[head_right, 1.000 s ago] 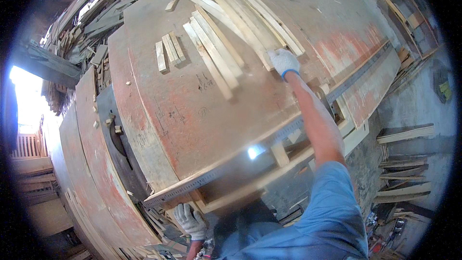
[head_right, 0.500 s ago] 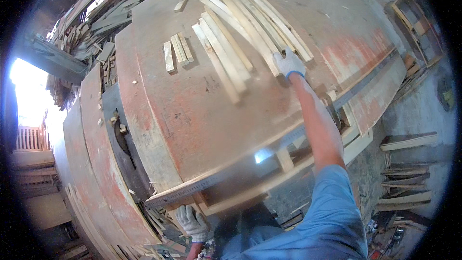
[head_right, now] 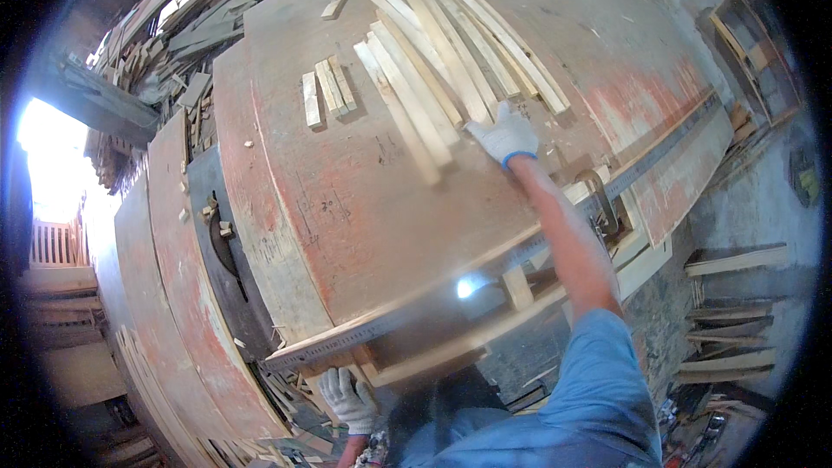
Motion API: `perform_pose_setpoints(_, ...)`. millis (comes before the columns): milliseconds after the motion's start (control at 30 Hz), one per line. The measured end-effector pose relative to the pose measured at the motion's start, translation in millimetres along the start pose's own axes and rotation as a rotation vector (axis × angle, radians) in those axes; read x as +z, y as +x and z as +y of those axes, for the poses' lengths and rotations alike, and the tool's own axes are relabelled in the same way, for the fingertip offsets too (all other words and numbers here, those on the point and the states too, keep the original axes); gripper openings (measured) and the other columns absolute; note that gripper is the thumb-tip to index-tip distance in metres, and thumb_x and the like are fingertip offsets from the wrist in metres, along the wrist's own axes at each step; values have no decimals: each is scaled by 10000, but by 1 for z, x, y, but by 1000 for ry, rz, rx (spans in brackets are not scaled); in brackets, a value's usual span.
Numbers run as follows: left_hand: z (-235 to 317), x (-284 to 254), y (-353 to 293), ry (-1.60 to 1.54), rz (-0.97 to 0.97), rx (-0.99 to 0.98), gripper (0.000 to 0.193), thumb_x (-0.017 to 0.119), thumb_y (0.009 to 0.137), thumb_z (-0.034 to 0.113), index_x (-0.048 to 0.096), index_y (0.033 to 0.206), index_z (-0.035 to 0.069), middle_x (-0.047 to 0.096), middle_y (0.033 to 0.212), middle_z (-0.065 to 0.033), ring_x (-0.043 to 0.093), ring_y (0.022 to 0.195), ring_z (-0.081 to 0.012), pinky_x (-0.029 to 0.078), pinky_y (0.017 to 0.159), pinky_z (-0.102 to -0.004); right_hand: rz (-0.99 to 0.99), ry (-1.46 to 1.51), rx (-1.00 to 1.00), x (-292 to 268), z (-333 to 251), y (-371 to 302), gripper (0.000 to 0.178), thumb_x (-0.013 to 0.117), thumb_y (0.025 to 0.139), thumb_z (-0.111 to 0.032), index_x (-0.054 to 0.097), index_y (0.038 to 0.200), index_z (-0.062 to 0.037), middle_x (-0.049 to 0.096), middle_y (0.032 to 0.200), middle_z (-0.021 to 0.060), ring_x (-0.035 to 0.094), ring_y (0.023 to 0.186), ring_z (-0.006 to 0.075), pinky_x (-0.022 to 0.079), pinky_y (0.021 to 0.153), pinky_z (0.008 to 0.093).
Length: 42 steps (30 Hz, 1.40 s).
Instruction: The person measures and marks wooden planks with a metal ruler and pencil, then cuts them using a table saw. He repeatedly picks up planks from a pile, aligns them against the ruler, and feeds them through the saw blade.
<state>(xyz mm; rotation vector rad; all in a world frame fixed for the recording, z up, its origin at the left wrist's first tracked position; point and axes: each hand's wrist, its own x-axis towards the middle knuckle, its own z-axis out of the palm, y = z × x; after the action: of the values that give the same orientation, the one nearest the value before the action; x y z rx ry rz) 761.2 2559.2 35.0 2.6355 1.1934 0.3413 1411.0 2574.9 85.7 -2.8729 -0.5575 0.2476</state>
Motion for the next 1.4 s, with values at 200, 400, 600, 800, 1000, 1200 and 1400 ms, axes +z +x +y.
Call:
perform_pose_setpoints(200,1,0,3,-35,-8,1,455,593,1025,250,534,1435,61,521,1480,-226,474,1402,-464,351,1200,-634,72,-63,44,19,-2,3,996,754,855,-582,390,1576,1,658,1367,310,672,1244,461,557,1028,551)
perform_pose_setpoints(400,5,-10,11,-47,-95,-34,436,582,1030,249,539,1426,71,529,1468,-219,480,1393,-461,358,1195,-631,160,-87,64,32,-5,-1,760,739,891,-476,441,1437,-39,650,1342,301,657,1265,456,573,968,603)
perform_pose_setpoints(600,11,-6,21,-23,66,16,306,640,913,232,614,1145,34,572,1153,-214,540,1146,-455,414,1059,-603,131,-132,68,30,-12,-2,776,779,877,-418,432,1456,-34,653,1311,293,668,1226,459,586,942,593)
perform_pose_setpoints(800,1,-7,6,-49,-104,-54,454,562,1049,266,535,1460,73,527,1487,-224,469,1419,-482,346,1216,-647,147,-109,49,30,-18,-5,804,806,897,-419,414,1533,-121,662,1273,297,667,1211,477,585,913,614)
perform_pose_setpoints(1000,6,-5,17,-5,20,17,402,640,925,255,573,1260,43,564,1261,-218,519,1228,-464,402,1085,-618,160,-113,46,28,-13,-7,835,806,894,-419,399,1580,-174,660,1267,298,664,1206,496,577,916,629)
perform_pose_setpoints(1200,6,-8,7,-47,-46,-28,451,560,1048,260,525,1455,70,518,1488,-221,469,1408,-473,352,1206,-643,133,-112,24,23,-16,-7,721,787,903,-432,466,1485,-152,671,1249,285,695,1157,476,597,892,600)
perform_pose_setpoints(1400,8,-9,7,-38,-93,-55,445,569,1039,273,527,1430,65,524,1458,-219,476,1394,-466,343,1208,-641,206,-138,-15,43,-2,20,727,769,911,-394,458,1535,-185,641,1312,293,670,1206,487,576,971,604)
